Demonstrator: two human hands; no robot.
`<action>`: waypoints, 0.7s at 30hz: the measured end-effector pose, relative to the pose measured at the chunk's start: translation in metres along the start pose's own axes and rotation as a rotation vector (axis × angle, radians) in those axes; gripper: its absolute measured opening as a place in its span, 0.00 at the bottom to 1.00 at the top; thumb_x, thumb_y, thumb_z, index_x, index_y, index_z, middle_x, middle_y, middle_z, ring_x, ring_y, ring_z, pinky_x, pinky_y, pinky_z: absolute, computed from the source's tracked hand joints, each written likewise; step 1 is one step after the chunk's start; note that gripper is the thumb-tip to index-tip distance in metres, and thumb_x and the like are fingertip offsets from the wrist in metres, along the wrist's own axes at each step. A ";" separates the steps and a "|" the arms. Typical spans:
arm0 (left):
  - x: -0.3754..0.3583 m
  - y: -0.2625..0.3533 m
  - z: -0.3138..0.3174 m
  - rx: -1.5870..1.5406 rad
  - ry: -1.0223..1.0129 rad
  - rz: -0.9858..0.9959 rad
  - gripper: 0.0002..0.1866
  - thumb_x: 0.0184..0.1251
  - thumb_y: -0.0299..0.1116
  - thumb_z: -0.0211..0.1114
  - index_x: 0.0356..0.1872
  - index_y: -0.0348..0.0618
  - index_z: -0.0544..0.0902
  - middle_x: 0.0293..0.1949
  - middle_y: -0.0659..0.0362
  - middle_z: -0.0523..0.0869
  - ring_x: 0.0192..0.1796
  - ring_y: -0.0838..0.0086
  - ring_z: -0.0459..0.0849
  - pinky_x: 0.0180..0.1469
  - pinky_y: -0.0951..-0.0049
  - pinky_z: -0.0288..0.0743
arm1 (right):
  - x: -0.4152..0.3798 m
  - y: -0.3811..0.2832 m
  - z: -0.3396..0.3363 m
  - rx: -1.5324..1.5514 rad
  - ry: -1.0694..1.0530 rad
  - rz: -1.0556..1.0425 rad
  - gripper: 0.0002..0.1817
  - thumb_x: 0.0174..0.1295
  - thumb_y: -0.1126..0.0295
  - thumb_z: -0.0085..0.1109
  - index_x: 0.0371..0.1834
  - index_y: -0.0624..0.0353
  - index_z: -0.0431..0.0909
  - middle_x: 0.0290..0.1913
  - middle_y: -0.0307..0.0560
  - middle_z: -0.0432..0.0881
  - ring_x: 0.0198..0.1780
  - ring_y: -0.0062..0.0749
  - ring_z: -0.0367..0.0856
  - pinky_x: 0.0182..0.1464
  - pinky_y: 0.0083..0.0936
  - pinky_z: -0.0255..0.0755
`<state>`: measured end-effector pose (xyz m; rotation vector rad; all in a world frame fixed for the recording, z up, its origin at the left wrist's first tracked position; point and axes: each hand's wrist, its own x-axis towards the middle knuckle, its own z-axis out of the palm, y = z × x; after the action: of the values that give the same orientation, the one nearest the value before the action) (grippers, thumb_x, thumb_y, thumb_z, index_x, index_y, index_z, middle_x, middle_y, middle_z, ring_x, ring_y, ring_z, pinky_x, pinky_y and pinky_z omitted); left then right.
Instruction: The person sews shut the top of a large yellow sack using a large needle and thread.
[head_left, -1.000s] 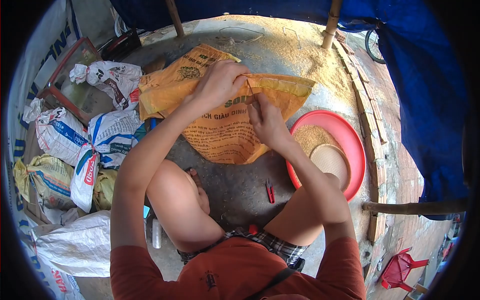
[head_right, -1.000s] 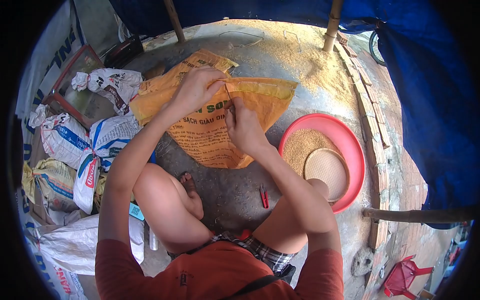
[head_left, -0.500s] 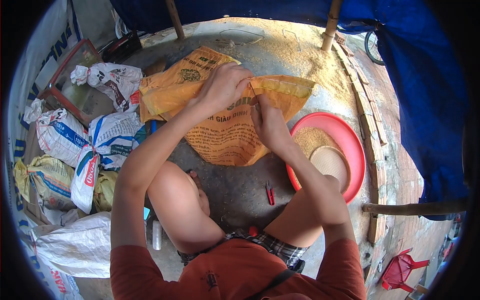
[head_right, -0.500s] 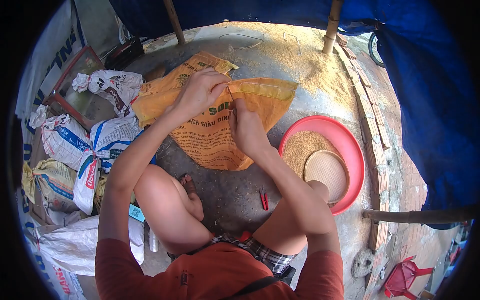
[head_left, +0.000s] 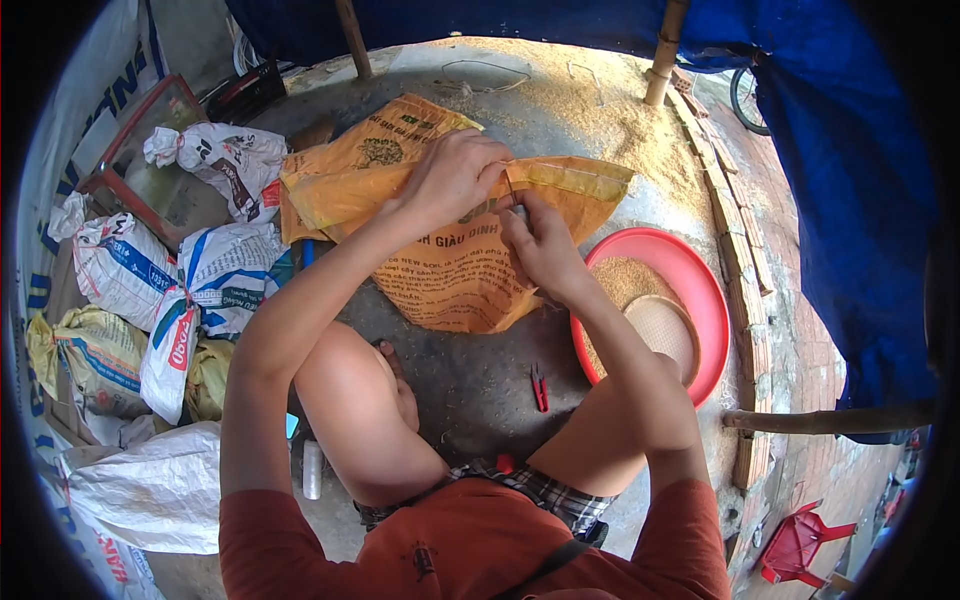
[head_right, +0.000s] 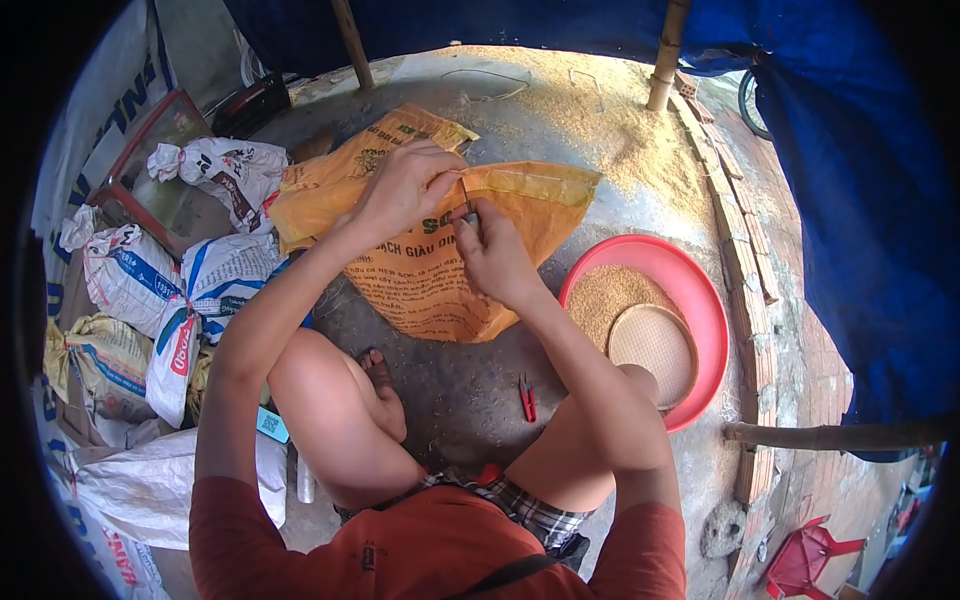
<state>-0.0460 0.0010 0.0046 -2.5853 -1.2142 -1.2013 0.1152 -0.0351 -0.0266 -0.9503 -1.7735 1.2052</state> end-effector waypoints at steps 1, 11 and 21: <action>0.000 0.001 0.000 -0.006 0.012 0.003 0.06 0.53 0.23 0.58 0.30 0.35 0.83 0.29 0.50 0.83 0.37 0.57 0.80 0.42 0.61 0.74 | -0.002 -0.006 -0.004 0.256 -0.059 0.158 0.08 0.69 0.68 0.43 0.44 0.61 0.68 0.21 0.37 0.66 0.13 0.15 0.61 0.10 0.16 0.54; 0.001 0.017 0.000 -0.063 -0.039 -0.099 0.07 0.54 0.24 0.57 0.31 0.34 0.82 0.27 0.51 0.82 0.36 0.58 0.80 0.40 0.62 0.73 | 0.003 -0.009 -0.012 0.770 -0.117 0.382 0.06 0.68 0.68 0.45 0.42 0.57 0.66 0.25 0.34 0.67 0.13 0.12 0.58 0.10 0.10 0.51; 0.019 -0.009 -0.009 -0.335 -0.192 -0.437 0.26 0.62 0.52 0.60 0.49 0.38 0.78 0.34 0.56 0.82 0.32 0.75 0.77 0.35 0.74 0.72 | -0.004 0.001 -0.009 0.470 -0.183 0.352 0.07 0.67 0.68 0.48 0.44 0.58 0.67 0.24 0.37 0.70 0.16 0.17 0.69 0.14 0.13 0.63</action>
<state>-0.0498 0.0160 0.0207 -2.8139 -1.8382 -1.3486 0.1250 -0.0355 -0.0262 -0.9091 -1.3859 1.8836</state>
